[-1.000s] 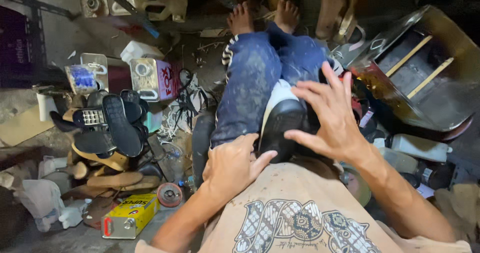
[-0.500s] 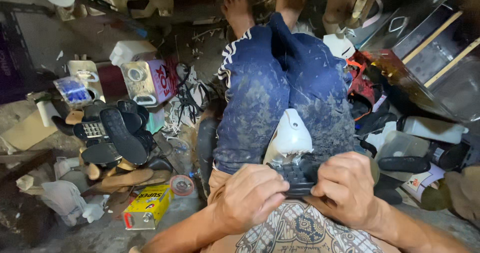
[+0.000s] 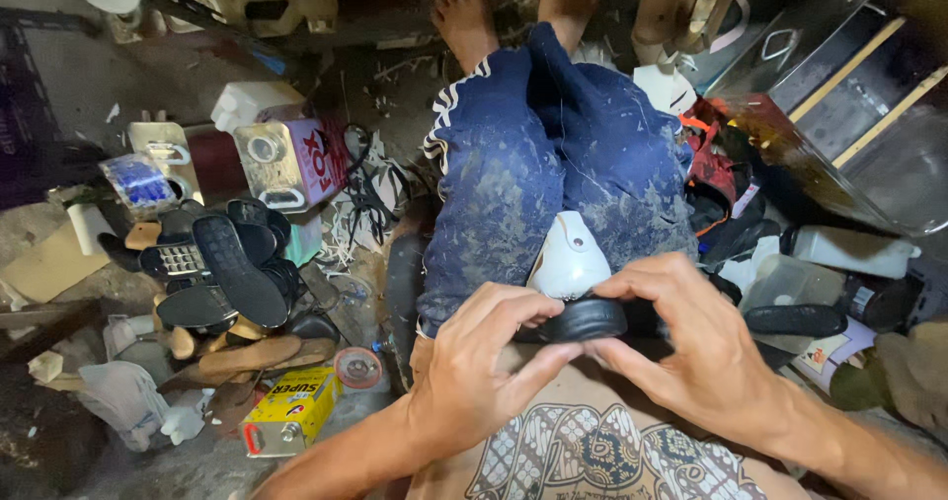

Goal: The person assembles a white shoe by manually fitting the upper onto a wooden last, checking the alignment, and then using a hammer to secure the sole to the upper.

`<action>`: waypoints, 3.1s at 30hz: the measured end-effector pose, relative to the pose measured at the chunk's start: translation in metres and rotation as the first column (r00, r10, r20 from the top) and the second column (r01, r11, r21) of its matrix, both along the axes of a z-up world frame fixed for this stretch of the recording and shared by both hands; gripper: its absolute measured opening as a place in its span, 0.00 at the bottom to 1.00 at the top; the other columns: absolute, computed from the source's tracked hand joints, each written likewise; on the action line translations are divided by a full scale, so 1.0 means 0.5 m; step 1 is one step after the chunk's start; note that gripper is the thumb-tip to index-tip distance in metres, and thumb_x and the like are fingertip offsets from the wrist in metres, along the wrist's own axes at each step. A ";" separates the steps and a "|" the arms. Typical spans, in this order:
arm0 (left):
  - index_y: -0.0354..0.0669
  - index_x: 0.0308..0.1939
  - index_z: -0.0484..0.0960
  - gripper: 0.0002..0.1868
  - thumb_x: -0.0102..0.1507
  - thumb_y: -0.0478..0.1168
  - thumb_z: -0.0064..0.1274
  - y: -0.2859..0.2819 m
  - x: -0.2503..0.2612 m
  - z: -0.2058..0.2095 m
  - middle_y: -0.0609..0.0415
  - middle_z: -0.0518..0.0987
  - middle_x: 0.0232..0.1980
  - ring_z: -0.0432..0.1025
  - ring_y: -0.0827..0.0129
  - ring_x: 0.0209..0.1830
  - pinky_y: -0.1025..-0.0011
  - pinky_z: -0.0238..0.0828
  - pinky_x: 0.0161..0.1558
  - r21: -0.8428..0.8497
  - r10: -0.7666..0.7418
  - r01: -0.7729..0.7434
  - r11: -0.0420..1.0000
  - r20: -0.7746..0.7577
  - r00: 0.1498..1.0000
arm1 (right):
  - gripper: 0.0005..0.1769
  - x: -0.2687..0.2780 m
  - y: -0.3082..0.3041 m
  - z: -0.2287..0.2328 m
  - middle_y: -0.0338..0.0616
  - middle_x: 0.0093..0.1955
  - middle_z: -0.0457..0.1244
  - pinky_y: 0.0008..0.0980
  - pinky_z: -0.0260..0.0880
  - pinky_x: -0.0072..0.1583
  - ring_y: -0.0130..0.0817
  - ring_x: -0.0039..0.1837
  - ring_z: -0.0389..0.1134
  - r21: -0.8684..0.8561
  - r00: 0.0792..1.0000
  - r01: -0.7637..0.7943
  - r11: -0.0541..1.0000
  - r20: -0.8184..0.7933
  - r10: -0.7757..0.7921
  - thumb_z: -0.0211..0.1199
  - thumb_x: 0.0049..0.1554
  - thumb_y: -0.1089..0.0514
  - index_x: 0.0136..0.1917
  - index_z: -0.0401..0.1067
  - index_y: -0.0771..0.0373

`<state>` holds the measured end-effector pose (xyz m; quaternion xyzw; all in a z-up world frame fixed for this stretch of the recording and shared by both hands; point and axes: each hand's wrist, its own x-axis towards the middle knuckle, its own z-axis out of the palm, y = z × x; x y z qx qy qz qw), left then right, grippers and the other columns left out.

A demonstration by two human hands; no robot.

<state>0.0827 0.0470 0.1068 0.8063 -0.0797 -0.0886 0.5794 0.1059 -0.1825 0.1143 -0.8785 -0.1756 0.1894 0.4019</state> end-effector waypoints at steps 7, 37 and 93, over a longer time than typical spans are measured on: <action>0.34 0.50 0.77 0.11 0.67 0.36 0.57 0.008 -0.012 -0.004 0.45 0.79 0.46 0.75 0.55 0.43 0.62 0.74 0.50 0.016 -0.152 0.151 0.988 0.073 0.986 | 0.18 -0.004 -0.065 -0.044 0.47 0.51 0.69 0.32 0.70 0.61 0.36 0.54 0.71 0.130 0.961 0.244 0.961 -0.166 -0.222 0.68 0.52 0.59 0.55 0.71 0.65; 0.32 0.49 0.77 0.11 0.69 0.38 0.54 0.009 -0.006 -0.010 0.44 0.79 0.43 0.75 0.55 0.40 0.62 0.74 0.46 0.040 -0.131 0.125 0.991 0.242 0.961 | 0.06 0.002 -0.038 -0.091 0.44 0.43 0.70 0.26 0.71 0.49 0.33 0.45 0.71 0.296 0.985 0.169 0.940 -0.091 -0.149 0.65 0.57 0.61 0.47 0.73 0.64; 0.43 0.40 0.75 0.12 0.64 0.46 0.60 -0.010 0.094 -0.015 0.55 0.76 0.35 0.71 0.64 0.33 0.70 0.69 0.40 -0.112 -0.100 0.088 0.990 -0.109 0.989 | 0.13 0.079 -0.006 -0.004 0.35 0.41 0.69 0.23 0.70 0.45 0.26 0.40 0.70 0.076 0.996 0.031 0.997 -0.086 -0.025 0.72 0.49 0.54 0.43 0.71 0.56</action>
